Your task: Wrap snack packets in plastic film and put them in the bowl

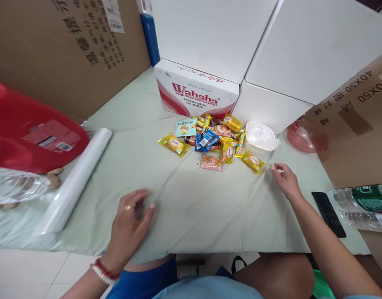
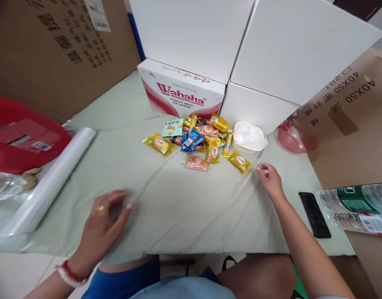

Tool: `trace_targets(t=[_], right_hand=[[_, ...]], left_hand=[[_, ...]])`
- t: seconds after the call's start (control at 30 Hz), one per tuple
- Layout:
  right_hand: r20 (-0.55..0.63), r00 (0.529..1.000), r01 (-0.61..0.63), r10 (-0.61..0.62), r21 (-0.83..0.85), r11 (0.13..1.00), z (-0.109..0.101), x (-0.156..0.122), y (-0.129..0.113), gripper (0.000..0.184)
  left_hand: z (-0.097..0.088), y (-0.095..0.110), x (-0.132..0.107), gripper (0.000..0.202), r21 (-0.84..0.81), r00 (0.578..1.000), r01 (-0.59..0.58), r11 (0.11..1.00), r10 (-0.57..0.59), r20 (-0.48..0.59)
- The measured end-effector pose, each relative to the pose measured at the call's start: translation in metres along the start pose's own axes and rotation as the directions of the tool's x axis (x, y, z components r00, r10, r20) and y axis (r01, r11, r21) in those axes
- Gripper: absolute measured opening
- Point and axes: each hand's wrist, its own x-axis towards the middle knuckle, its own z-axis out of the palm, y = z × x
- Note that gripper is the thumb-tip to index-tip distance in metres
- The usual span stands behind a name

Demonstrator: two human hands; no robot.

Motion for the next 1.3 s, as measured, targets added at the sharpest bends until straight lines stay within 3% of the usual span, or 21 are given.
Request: trace_targets(t=[0.07,0.17,0.23,0.27,0.37,0.47,0.57,0.67,0.73,0.8,0.87,0.9,0.97,1.03,1.1,1.2,1.3], right_hand=[[0.117,0.993,0.033,-0.026,-0.056,0.998,0.014,-0.013,-0.026,0.089],[0.255,0.964,0.117,-0.071,-0.171,0.978,0.041,-0.029,-0.073,0.111],[0.310,0.947,0.161,-0.086,-0.225,0.961,0.063,-0.039,-0.104,0.116],[0.319,0.944,0.169,-0.085,-0.244,0.955,0.073,-0.043,-0.120,0.118],[0.286,0.957,0.139,-0.055,-0.284,0.949,0.100,-0.049,-0.160,0.115],[0.256,0.965,0.133,-0.054,-0.304,0.943,0.115,-0.037,-0.189,0.095],[0.251,0.967,0.122,-0.045,-0.299,0.946,0.118,-0.018,-0.201,0.084],[0.317,0.948,0.103,-0.018,-0.253,0.962,0.111,-0.003,-0.193,0.089],[0.348,0.936,0.121,-0.049,-0.186,0.975,0.099,0.002,-0.178,0.093],[0.309,0.942,0.159,-0.127,-0.079,0.984,0.080,0.008,-0.158,0.081],[0.199,0.971,0.135,-0.136,0.017,0.991,0.056,0.017,-0.135,0.053],[0.123,0.989,0.082,-0.087,0.041,0.996,0.041,0.024,-0.124,0.042],[-0.034,0.998,-0.058,0.059,0.045,0.997,0.012,0.043,-0.104,0.035],[-0.157,0.976,-0.147,0.148,0.017,0.989,-0.016,0.064,-0.088,0.032],[-0.219,0.960,-0.182,0.174,-0.018,0.983,-0.037,0.085,-0.077,0.027],[-0.257,0.947,-0.213,0.192,-0.054,0.976,-0.050,0.107,-0.068,0.020],[-0.270,0.948,-0.190,0.166,-0.064,0.980,-0.041,0.122,-0.065,0.029]], left_hand=[[0.006,-0.008,0.035,0.049,-0.013,0.997,0.074,0.997,-0.075,-0.034],[0.032,-0.018,0.099,0.081,-0.002,0.983,0.185,0.983,-0.185,-0.018],[0.056,-0.014,0.133,0.103,0.022,0.965,0.234,0.972,-0.235,0.118],[0.069,-0.007,0.146,0.112,0.046,0.952,0.202,0.978,-0.207,0.225],[0.106,0.025,0.168,0.132,0.134,0.886,0.056,0.989,-0.111,0.450],[0.132,0.059,0.182,0.125,0.185,0.886,0.068,0.980,-0.144,0.441],[0.140,0.076,0.195,0.119,0.189,0.905,0.135,0.973,-0.199,0.377],[0.131,0.075,0.193,0.126,0.139,0.892,0.132,0.982,-0.179,0.416],[0.121,0.068,0.180,0.124,0.087,0.903,0.127,0.988,-0.151,0.402],[0.113,0.061,0.159,0.104,0.002,0.959,0.136,0.991,-0.133,0.252],[0.110,0.057,0.138,0.066,-0.120,0.984,0.143,0.982,-0.128,0.123],[0.110,0.056,0.129,0.048,-0.165,0.983,0.152,0.974,-0.132,0.128],[0.112,0.056,0.120,0.031,-0.187,0.959,0.186,0.965,-0.137,0.249],[0.115,0.056,0.119,0.025,-0.167,0.920,0.203,0.965,-0.130,0.369],[0.115,0.054,0.122,0.023,-0.181,0.909,0.216,0.960,-0.130,0.396],[0.113,0.051,0.127,0.022,-0.226,0.915,0.217,0.950,-0.118,0.385],[0.112,0.052,0.127,0.022,-0.205,0.923,0.184,0.961,-0.097,0.373]])
